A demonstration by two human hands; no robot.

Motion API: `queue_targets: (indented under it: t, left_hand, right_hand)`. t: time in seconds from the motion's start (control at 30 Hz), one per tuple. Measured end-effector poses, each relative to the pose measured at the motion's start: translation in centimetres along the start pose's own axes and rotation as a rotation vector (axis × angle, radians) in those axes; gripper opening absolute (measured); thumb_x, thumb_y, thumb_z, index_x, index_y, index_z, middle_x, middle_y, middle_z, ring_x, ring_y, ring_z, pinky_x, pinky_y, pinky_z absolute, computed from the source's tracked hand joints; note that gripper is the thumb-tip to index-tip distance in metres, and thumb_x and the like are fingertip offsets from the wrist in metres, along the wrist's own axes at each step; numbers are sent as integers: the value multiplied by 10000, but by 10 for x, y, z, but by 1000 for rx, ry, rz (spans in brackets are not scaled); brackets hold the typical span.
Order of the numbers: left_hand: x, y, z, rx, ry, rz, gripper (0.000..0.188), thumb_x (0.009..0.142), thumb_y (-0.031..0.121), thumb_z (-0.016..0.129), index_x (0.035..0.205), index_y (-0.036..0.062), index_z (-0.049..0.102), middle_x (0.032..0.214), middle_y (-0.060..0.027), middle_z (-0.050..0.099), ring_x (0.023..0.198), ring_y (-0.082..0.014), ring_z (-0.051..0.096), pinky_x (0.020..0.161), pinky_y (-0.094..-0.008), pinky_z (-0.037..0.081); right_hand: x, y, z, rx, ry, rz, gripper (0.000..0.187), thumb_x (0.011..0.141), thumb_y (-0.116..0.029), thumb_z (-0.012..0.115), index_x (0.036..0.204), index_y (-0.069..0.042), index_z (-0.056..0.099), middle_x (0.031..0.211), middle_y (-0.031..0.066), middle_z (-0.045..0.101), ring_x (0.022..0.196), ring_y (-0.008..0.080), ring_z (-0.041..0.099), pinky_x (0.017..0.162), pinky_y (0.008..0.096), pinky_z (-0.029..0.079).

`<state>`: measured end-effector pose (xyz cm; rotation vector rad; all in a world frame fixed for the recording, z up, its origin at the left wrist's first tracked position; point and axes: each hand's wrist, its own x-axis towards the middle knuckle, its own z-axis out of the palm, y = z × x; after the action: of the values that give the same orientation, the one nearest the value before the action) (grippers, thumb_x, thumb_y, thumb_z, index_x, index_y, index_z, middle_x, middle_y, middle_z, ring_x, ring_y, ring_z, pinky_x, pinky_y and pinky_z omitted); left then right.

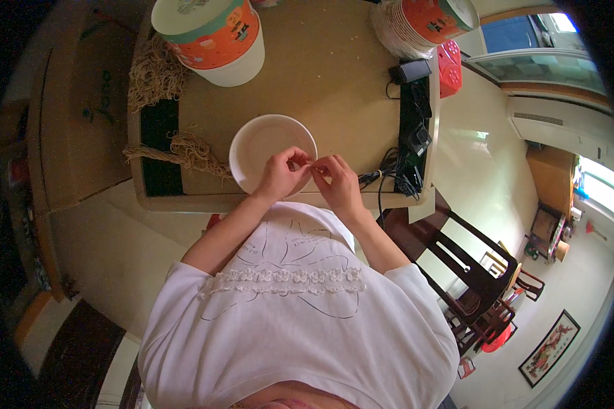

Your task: Threading fiber string through pre-punched holes in paper bowls or buckets as part of a packaging process.

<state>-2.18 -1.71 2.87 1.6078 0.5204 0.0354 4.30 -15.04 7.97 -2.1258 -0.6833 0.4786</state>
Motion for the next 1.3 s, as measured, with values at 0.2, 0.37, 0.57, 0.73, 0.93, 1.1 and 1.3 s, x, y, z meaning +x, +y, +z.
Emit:
queue_targets:
  t: [0.2,0.37,0.57,0.73,0.93,1.1,1.3]
  left_hand:
    - [0,4,-1,-40,4,25,143,769,42,700,900,42,644,794,-43,675,661,-93,603,599,-249,488]
    - [2,1,-3,96,13,141,107,763,64,707,860,61,663,792,-43,669,653,-92,594,591,-246,479]
    - [6,-12,-3,-57,-85,-59,104,783,121,684,826,28,674,768,-62,653,662,-155,617,618,-286,506]
    - [11,-13,-13,-580,-297,-455,97,839,97,625,891,23,662,718,12,595,586,-60,512,510,-198,410]
    - [11,-12,-17,-847,-386,-620,104,865,77,582,942,30,633,713,23,559,520,-24,414,432,-166,313]
    - [13,-20,-19,-1010,-513,-659,88,867,78,567,927,33,615,720,19,543,516,-30,406,431,-165,304]
    - [14,-23,-16,-968,-472,-699,80,869,77,564,920,36,609,698,19,535,514,-37,411,434,-174,314]
  right_hand:
    - [0,1,1,13,7,-2,132,782,-3,671,903,-22,621,824,100,615,706,204,609,653,283,497]
    - [0,1,0,11,6,-3,130,784,-5,674,900,-20,619,814,101,616,707,202,610,652,282,496]
    - [1,-2,0,14,0,11,129,784,-4,676,898,-18,616,816,101,618,707,199,609,653,280,495]
    - [1,-4,-2,1,-6,30,123,787,-2,670,896,-19,615,822,100,620,712,201,609,659,281,497]
    - [0,-1,-2,-28,-5,-3,121,796,6,654,905,-23,611,831,99,617,715,208,611,665,284,499]
    - [0,-4,-2,-41,7,-20,110,804,6,645,903,-21,607,829,96,605,721,207,611,660,285,497]
    - [1,-3,-1,-23,11,-30,133,803,9,644,928,-24,615,846,98,603,728,211,611,660,287,499]
